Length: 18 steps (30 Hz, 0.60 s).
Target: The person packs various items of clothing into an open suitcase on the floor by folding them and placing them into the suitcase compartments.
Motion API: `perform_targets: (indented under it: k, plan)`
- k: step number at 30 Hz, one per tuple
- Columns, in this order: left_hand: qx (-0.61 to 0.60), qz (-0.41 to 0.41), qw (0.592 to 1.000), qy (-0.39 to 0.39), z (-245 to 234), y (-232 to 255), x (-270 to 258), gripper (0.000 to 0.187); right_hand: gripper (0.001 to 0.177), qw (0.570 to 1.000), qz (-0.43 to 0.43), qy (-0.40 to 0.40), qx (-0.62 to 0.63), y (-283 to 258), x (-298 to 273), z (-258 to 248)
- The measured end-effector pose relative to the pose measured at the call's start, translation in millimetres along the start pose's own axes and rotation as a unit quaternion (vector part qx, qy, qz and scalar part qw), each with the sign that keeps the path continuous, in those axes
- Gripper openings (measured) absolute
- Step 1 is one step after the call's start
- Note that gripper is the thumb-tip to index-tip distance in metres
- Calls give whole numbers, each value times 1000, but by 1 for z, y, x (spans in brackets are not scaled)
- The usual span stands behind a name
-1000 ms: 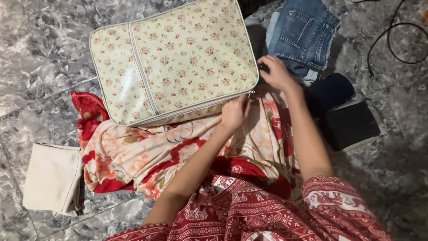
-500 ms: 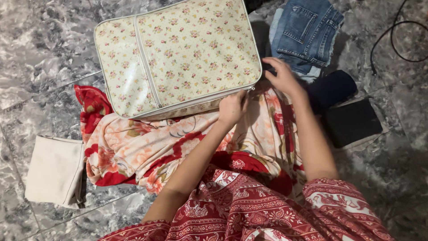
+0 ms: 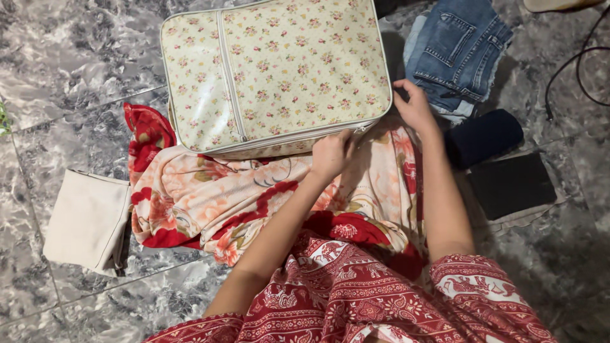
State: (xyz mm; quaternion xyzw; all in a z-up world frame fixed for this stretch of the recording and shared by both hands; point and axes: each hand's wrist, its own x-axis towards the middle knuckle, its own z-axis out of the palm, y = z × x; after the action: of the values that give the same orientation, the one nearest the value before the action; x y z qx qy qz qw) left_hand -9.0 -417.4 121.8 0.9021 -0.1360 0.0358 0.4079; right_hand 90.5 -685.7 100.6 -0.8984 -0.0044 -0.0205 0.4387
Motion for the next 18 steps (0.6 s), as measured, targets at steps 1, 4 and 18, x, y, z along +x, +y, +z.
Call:
perform_targets:
  k: [1,4,18]
  plan:
    - [0,-1,1000,0,-2,-1,-1,19,25,1000,0,-1,0,4,0,1]
    - [8,-2,1000,-7,-10,-9,-5,16,25,996,-65,-1,56,17,2,6]
    - [33,-56,998,8,-50,-35,-30,21,17,967,-70,237,57,-45,-30,40]
